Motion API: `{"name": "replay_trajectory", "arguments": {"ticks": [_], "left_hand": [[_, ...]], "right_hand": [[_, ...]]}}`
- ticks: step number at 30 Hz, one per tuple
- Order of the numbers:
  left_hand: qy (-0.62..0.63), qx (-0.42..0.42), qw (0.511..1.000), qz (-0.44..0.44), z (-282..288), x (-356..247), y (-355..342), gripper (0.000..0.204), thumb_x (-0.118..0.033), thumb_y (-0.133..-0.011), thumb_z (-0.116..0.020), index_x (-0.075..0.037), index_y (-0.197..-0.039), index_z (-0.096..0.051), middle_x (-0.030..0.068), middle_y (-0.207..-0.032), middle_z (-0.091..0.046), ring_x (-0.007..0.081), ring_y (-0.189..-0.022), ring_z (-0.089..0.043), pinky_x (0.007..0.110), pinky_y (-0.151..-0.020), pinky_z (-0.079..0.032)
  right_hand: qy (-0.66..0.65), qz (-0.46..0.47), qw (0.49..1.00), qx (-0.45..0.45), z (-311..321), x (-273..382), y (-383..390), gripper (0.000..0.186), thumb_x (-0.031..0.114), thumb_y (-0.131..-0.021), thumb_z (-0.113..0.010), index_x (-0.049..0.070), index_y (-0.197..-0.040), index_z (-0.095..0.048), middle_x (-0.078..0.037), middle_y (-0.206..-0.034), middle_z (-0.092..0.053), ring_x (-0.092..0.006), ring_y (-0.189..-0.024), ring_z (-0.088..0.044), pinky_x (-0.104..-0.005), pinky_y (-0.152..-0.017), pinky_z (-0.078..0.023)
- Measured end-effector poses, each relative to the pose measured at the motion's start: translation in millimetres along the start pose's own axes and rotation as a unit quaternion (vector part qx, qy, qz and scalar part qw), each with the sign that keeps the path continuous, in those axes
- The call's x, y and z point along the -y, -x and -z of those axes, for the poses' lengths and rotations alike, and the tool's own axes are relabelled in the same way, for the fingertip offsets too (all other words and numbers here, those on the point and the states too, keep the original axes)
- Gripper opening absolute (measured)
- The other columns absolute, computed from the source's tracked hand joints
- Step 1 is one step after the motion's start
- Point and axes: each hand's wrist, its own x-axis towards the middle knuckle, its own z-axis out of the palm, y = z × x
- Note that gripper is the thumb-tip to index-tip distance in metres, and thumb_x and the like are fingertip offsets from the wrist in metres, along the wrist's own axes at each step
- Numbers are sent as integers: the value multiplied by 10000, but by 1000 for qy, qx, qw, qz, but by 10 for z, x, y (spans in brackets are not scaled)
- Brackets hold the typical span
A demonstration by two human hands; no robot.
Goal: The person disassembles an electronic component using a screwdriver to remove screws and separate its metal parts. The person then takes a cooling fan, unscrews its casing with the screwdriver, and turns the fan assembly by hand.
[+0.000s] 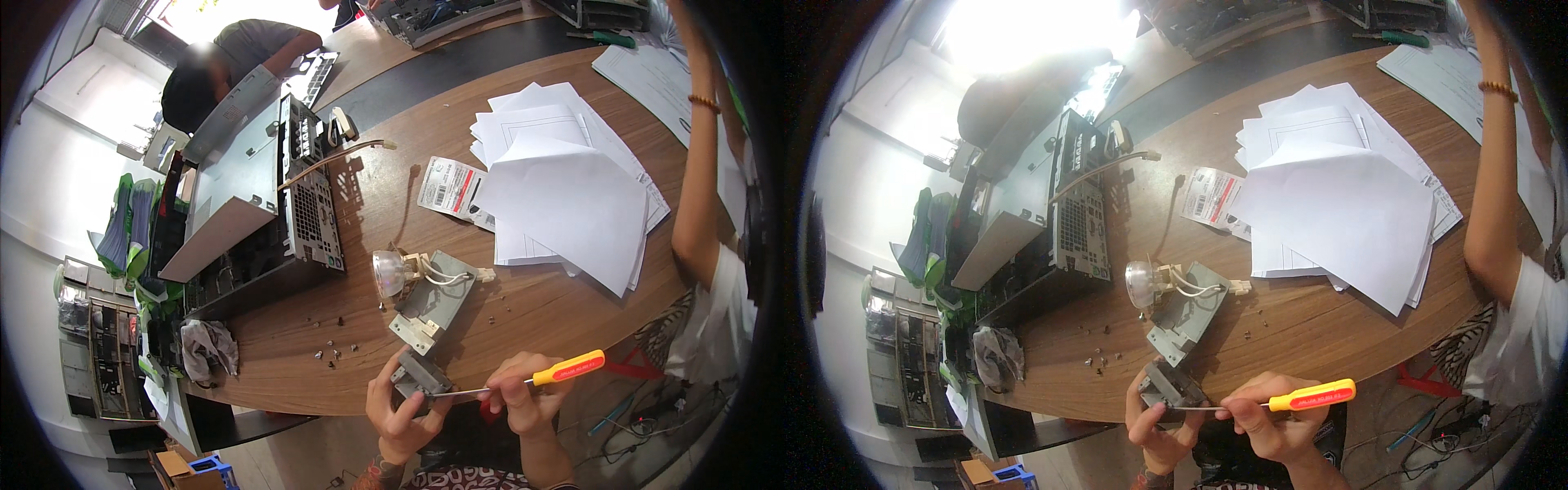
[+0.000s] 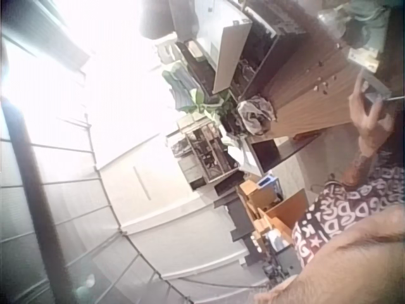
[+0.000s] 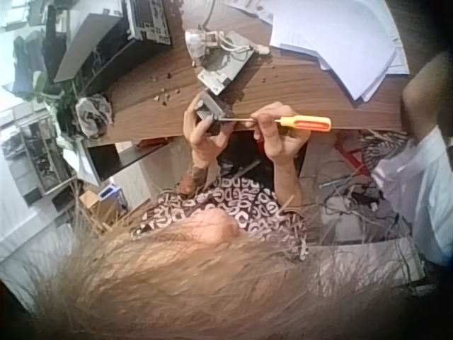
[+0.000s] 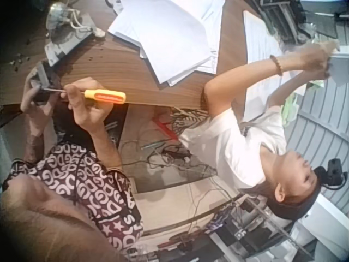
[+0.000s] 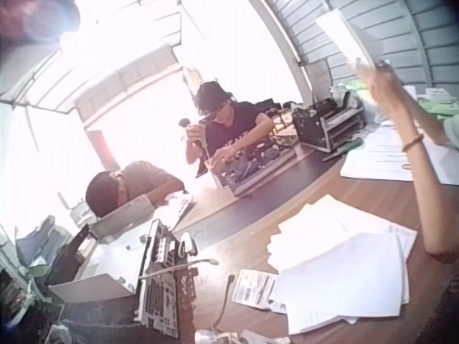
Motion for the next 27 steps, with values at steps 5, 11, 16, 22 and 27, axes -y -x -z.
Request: {"name": "replay_trajectory", "arguments": {"ticks": [5, 11, 16, 22, 27], "left_hand": [[1, -5, 1000, -5, -2, 10, 16, 576, -218, -726, -835, -239, -1163, -460, 283, -1206, -599, 368, -917, -645, 368, -692, -482], [-1, -2, 1000, -2, 13, 11, 35, 580, -219, -734, -826, -235, -1182, -458, 285, -1210, -596, 374, -920, -643, 373, -703, -482], [6, -1, 1000, 0, 30, 22, 53, 599, -212, -735, -823, -217, -1200, -444, 296, -1215, -591, 381, -933, -645, 376, -711, -482], [29, -12, 999, 4, 21, 35, 82, 657, -197, -737, -823, -189, -1242, -403, 302, -1198, -593, 394, -953, -645, 398, -729, -496], [35, -3, 999, -4, 26, 38, 77, 646, -193, -744, -821, -189, -1237, -404, 303, -1215, -581, 386, -960, -643, 404, -758, -508]], "right_hand": [[5, 1, 1000, -5, -9, -5, 16, 120, 76, -880, -704, -5, -821, -639, -129, -698, -675, -93, -484, -574, -206, -426, -455], [9, 1, 1000, -2, -10, -2, 21, 148, 107, -889, -702, -12, -827, -640, -133, -692, -669, -92, -470, -556, -208, -421, -449], [-41, 4, 999, -30, 10, -4, 21, 185, 139, -936, -645, -24, -848, -642, -157, -695, -660, -95, -454, -534, -216, -413, -439], [-50, 1, 998, -32, 13, -7, 20, 187, 140, -941, -639, -22, -848, -641, -155, -694, -660, -101, -447, -538, -214, -401, -435], [-48, 3, 998, -34, 12, -4, 14, 191, 144, -940, -640, -20, -843, -640, -151, -684, -658, -102, -443, -538, -214, -397, -435]]}}
